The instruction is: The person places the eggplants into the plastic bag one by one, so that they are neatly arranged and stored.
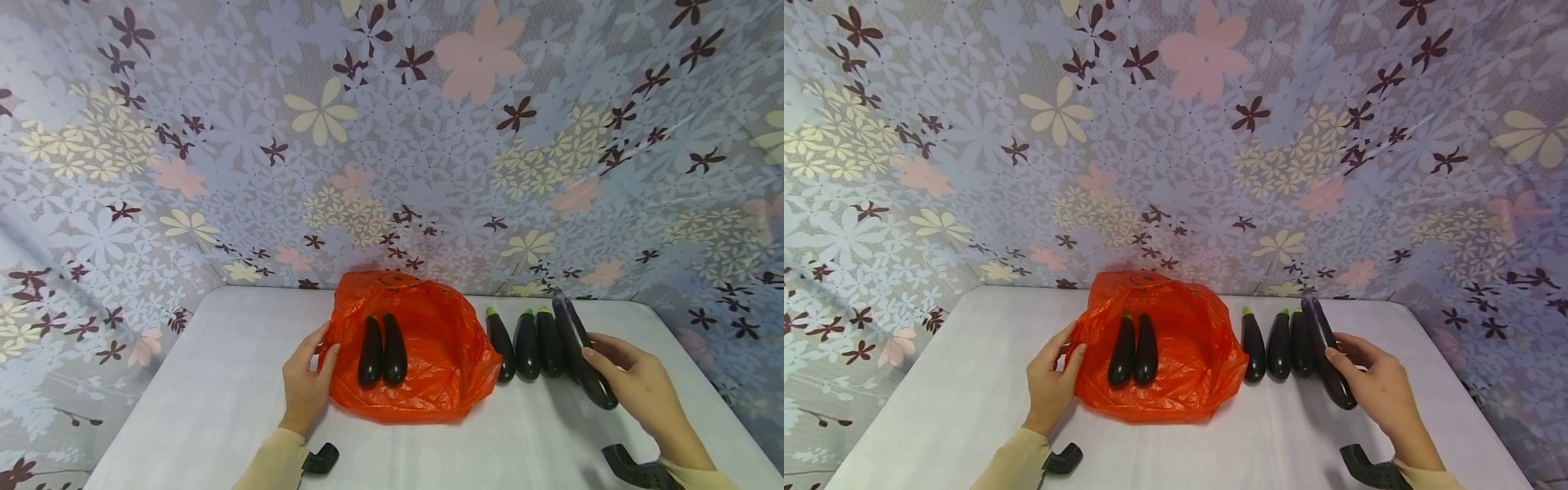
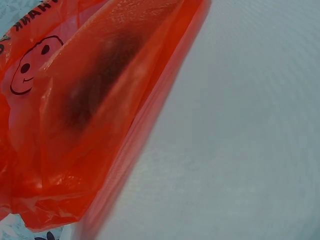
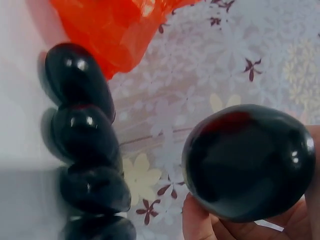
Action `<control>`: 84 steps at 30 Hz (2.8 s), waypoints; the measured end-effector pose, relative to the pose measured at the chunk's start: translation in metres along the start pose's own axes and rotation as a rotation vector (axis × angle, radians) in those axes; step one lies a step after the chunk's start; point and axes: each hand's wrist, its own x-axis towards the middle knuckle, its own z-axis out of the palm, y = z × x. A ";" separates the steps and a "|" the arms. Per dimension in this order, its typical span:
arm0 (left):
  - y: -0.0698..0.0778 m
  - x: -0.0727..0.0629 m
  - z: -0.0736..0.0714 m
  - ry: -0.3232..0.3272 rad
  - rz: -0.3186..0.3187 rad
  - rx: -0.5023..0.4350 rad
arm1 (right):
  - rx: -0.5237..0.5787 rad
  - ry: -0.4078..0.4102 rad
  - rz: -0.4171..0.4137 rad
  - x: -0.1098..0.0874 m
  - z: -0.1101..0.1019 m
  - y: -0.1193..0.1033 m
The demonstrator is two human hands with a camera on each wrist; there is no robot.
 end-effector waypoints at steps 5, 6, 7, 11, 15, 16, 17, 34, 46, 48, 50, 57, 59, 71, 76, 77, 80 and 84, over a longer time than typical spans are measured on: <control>0.000 0.000 0.000 0.000 0.003 0.001 | 0.008 -0.004 -0.029 -0.008 0.000 -0.010; -0.001 0.000 0.000 0.001 0.002 0.002 | 0.014 -0.006 -0.033 -0.010 0.001 -0.012; -0.001 0.000 0.000 0.002 0.002 0.001 | 0.019 -0.003 -0.038 -0.011 0.001 -0.014; 0.000 0.000 0.000 0.005 -0.002 0.001 | 0.034 -0.003 -0.048 -0.016 0.002 -0.021; 0.000 0.000 0.000 0.007 0.001 0.004 | 0.038 -0.007 -0.054 -0.021 0.003 -0.026; 0.000 0.000 0.000 0.007 0.002 0.006 | 0.039 -0.007 -0.056 -0.023 0.004 -0.028; 0.000 0.000 0.000 0.007 0.003 0.008 | 0.040 -0.006 -0.061 -0.024 0.004 -0.029; -0.001 -0.003 0.000 -0.008 -0.022 0.006 | 0.083 -0.024 -0.126 -0.042 0.018 -0.057; -0.001 -0.002 0.000 -0.002 -0.009 -0.006 | 0.104 -0.047 -0.155 -0.050 0.028 -0.073; -0.001 -0.002 0.000 0.000 -0.007 -0.008 | 0.113 -0.048 -0.164 -0.050 0.031 -0.076; -0.001 -0.002 0.000 0.000 -0.006 -0.013 | 0.130 -0.058 -0.167 -0.051 0.034 -0.078; -0.001 -0.001 0.001 0.000 -0.003 -0.009 | 0.127 -0.079 -0.162 -0.052 0.044 -0.087; 0.000 -0.001 0.000 0.001 -0.007 -0.005 | 0.126 -0.091 -0.160 -0.052 0.046 -0.089; 0.002 0.000 0.000 0.010 0.000 -0.005 | 0.208 -0.101 -0.215 -0.052 0.065 -0.105; 0.000 -0.001 0.001 0.004 0.009 -0.010 | 0.215 -0.100 -0.224 -0.051 0.073 -0.111; 0.000 -0.001 0.001 0.003 0.009 -0.011 | 0.212 -0.103 -0.224 -0.050 0.075 -0.113; 0.000 -0.001 0.000 0.004 0.007 -0.008 | 0.207 -0.109 -0.231 -0.049 0.080 -0.116; 0.000 -0.001 0.000 0.005 0.004 -0.007 | 0.204 -0.104 -0.249 -0.046 0.088 -0.120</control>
